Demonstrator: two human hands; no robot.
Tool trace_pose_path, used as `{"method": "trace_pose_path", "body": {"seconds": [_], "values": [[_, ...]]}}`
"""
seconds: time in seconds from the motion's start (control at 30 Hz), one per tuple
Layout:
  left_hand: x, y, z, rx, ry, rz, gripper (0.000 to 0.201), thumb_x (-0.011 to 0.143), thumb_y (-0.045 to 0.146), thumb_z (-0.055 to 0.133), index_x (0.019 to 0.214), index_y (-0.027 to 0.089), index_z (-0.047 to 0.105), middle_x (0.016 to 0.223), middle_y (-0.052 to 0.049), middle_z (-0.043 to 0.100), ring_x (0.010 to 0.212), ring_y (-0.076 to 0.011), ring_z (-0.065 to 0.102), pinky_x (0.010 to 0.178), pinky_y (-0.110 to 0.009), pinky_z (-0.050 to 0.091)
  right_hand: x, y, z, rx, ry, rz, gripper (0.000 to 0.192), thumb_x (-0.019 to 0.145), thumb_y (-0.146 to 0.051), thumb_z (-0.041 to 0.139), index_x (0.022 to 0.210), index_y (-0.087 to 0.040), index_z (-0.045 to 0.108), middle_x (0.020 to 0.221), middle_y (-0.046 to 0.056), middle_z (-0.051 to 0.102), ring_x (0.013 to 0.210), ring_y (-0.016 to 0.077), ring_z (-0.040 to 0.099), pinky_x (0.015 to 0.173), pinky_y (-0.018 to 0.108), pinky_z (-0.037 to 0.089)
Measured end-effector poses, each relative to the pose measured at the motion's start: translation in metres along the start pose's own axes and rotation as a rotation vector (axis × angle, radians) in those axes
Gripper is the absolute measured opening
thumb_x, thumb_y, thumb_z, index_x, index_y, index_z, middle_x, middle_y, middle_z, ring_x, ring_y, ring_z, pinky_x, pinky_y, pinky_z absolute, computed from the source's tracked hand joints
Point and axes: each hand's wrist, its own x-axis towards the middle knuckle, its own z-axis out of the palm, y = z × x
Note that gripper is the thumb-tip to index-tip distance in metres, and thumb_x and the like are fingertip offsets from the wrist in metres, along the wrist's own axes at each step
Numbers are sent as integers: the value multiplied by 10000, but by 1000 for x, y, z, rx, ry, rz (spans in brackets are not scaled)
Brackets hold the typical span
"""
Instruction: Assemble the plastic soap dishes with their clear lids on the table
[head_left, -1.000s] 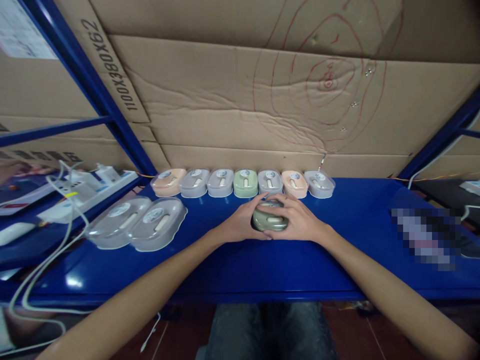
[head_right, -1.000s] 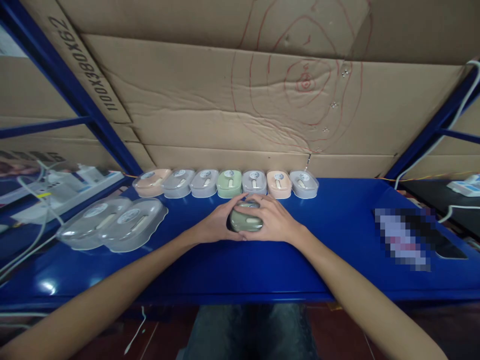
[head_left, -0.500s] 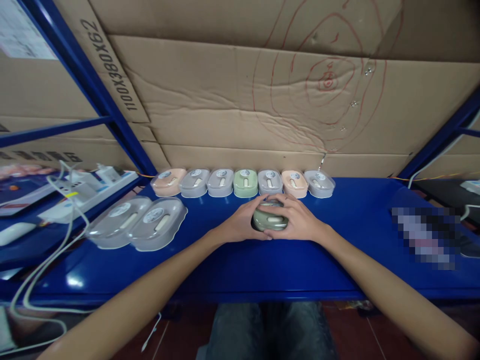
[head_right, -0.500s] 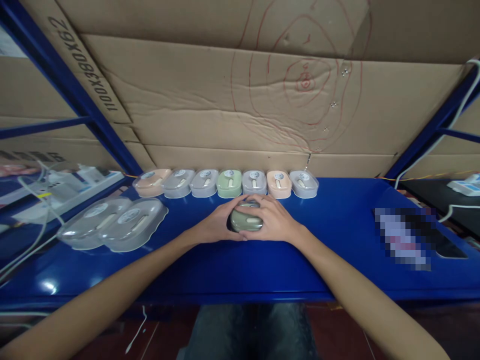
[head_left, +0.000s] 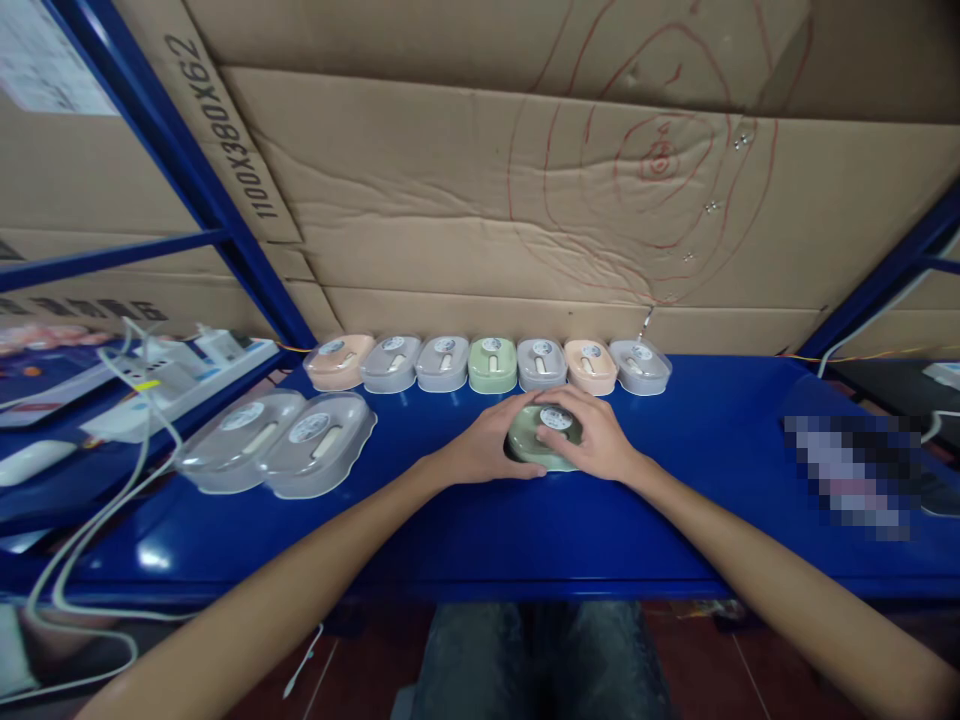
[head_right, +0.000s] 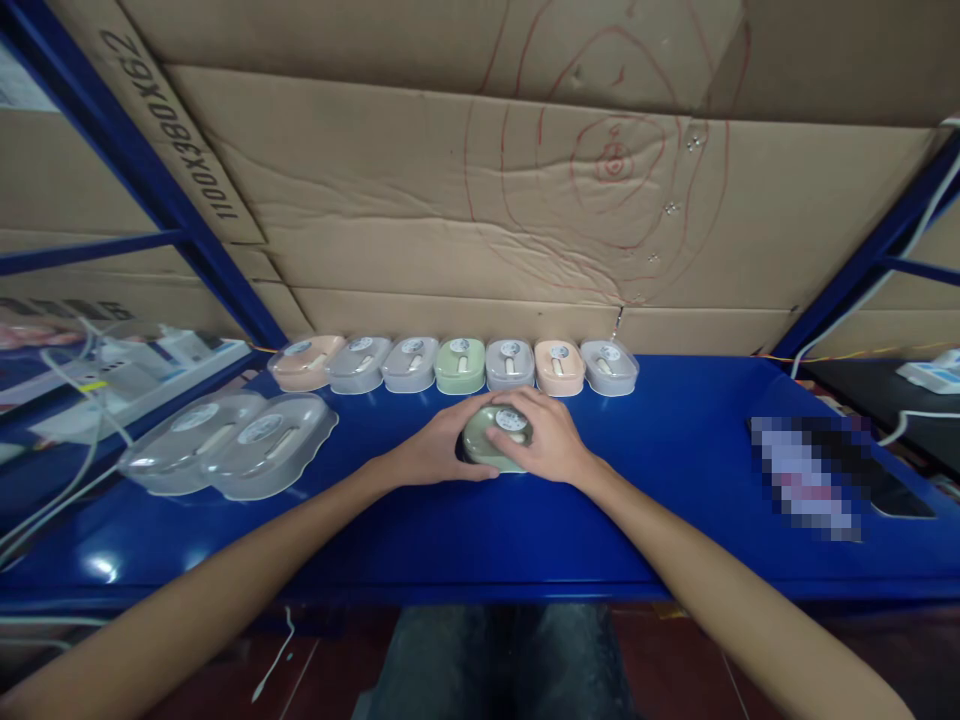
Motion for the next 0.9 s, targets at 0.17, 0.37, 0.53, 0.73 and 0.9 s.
{"method": "trace_pose_path", "body": {"seconds": [0.17,0.37,0.53,0.73,0.9], "values": [[-4,1,-1,139,-41,-61,1075,834,543,888,1714,264,337,1721,-164,452,1588,-410,441,1315,-632,359,0,9,10,167,98,244,234,1027,-398,643,1180,-269,764,1223,71,822,1170,303,769,1059,477,558],[-8,10,-3,293,-41,10,1037,899,560,845,1734,308,285,1711,-152,438,1599,-394,412,1313,-599,395,1,19,18,473,199,489,301,978,-512,657,1038,-262,813,1138,50,843,1132,310,759,1041,458,543],[-6,16,0,419,-49,171,896,975,447,779,1723,306,308,1747,-149,383,1657,-383,313,1343,-621,347,3,25,19,672,246,620,317,867,-567,745,901,-263,824,1045,31,851,1148,323,737,1120,467,499],[-9,22,-3,387,-80,239,766,970,352,747,1654,258,415,1792,-147,322,1665,-360,308,1361,-599,326,5,33,19,809,296,663,379,848,-631,757,883,-258,814,1033,56,859,1138,332,762,1182,502,484],[-16,35,-14,407,-148,183,784,971,364,750,1673,269,414,1793,-139,339,1659,-373,327,1338,-603,367,4,39,17,930,298,712,452,821,-678,796,907,-234,813,996,92,863,1102,346,787,1139,518,536]]}}
